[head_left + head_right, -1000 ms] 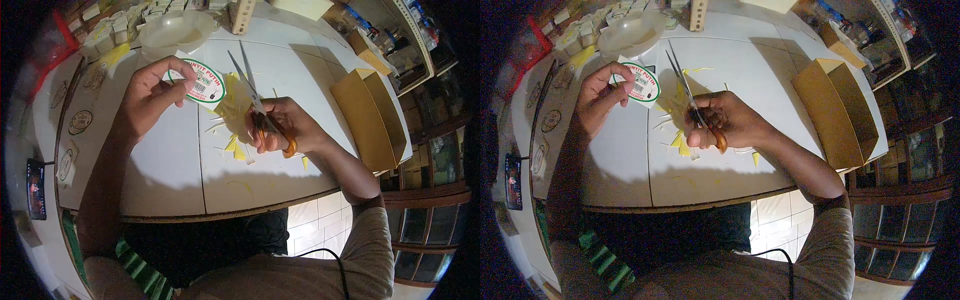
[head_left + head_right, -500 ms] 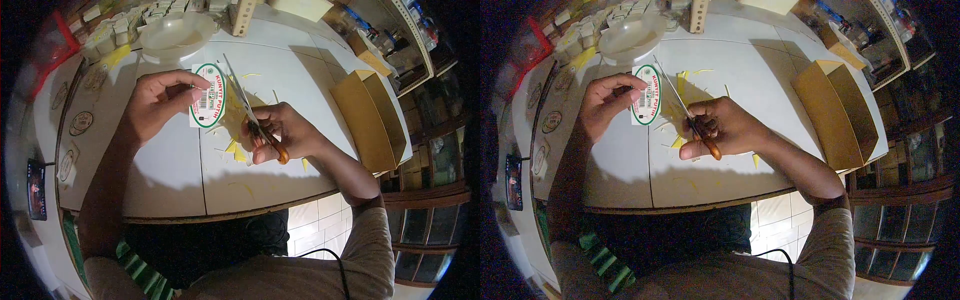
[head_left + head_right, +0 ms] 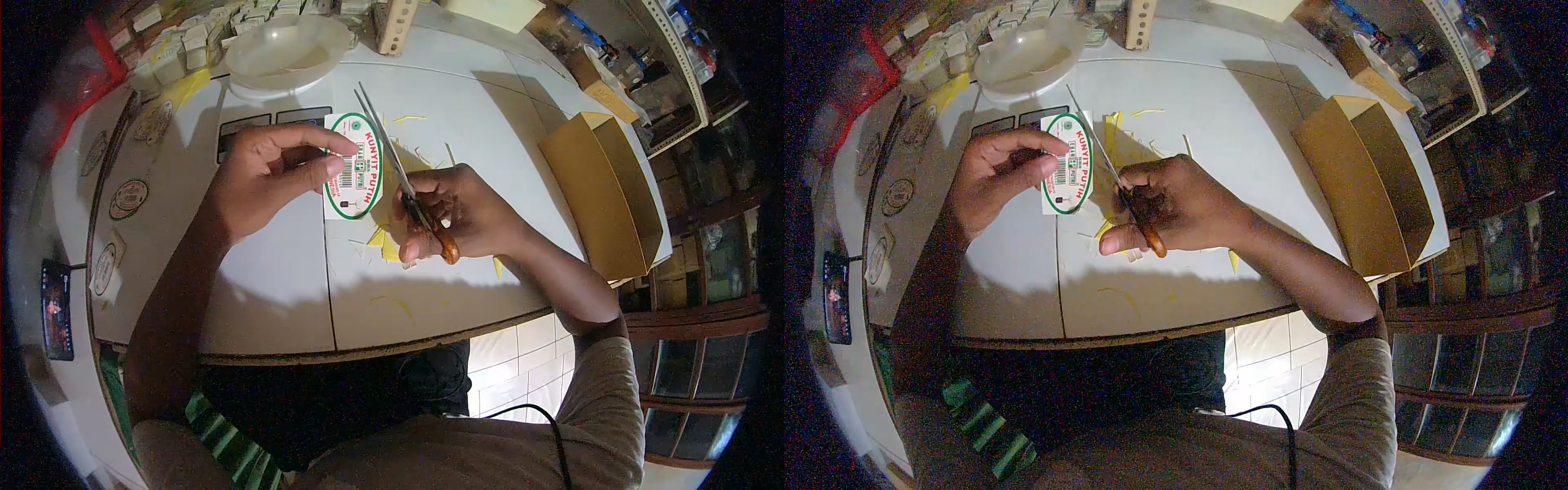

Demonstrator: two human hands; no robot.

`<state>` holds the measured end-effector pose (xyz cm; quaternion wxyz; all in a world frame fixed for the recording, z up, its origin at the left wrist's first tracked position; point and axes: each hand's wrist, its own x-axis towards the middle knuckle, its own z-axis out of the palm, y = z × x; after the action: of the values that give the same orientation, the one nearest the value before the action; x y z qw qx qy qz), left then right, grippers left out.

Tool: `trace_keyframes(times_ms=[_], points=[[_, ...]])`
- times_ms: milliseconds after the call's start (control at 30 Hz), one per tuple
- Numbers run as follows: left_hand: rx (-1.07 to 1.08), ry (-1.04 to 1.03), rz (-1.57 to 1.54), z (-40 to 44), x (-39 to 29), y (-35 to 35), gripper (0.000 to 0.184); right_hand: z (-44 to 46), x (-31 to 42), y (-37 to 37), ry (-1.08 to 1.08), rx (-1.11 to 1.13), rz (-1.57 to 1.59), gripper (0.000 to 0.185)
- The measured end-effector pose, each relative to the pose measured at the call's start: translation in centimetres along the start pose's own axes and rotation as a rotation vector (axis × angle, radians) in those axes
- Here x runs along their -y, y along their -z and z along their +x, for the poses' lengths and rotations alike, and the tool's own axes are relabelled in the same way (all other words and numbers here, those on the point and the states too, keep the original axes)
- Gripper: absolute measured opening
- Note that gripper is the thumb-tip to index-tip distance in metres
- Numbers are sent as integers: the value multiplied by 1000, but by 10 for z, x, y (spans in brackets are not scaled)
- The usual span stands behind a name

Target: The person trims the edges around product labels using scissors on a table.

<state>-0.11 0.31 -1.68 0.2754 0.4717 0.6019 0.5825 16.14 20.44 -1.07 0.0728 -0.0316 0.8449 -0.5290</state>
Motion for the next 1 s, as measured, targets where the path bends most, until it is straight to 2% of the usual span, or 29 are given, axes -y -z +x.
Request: trace_keyframes(times_ms=[100, 233, 300, 367, 433, 500, 533, 600, 700, 767, 800, 867, 1000], points=[[-5, 56, -33, 0, -2, 1, 18, -1, 7, 0, -63, -4, -43, 47], [-32, 4, -1, 1, 1, 2, 14, -2, 11, 1, -104, -57, 104, 45], [-49, -24, -238, 2, 6, -1, 14, -2, 8, 2, -154, -44, 150, 45], [-61, 30, -244, -1, -8, -6, 14, 2, -11, 0, 122, -64, 262, 44], [-72, 84, -253, -1, -11, -4, 13, 1, -11, 2, 92, -50, 236, 45], [8, 60, -57, 0, -3, 8, 15, 1, -11, 5, 61, -37, 212, 45], [7, 60, -56, 1, -1, 11, 15, 1, -11, 6, 84, -33, 179, 45], [-88, 13, 38, 2, 3, 13, 15, 0, -9, 8, 107, -28, 146, 44], [-165, 25, -14, 2, 0, 11, 15, -1, -4, 10, 104, 5, 154, 43], [-170, 20, -10, 2, 0, 11, 15, -2, -3, 11, 20, 26, 159, 59], [-174, 15, -6, 2, 0, 11, 15, -2, -3, 11, 19, 25, 159, 59], [-168, 21, 5, 2, -1, 11, 16, -2, -2, 10, 110, 24, 118, 41], [-152, 18, 16, 1, 0, 7, 15, -3, 0, 7, 66, 1, 165, 39]])
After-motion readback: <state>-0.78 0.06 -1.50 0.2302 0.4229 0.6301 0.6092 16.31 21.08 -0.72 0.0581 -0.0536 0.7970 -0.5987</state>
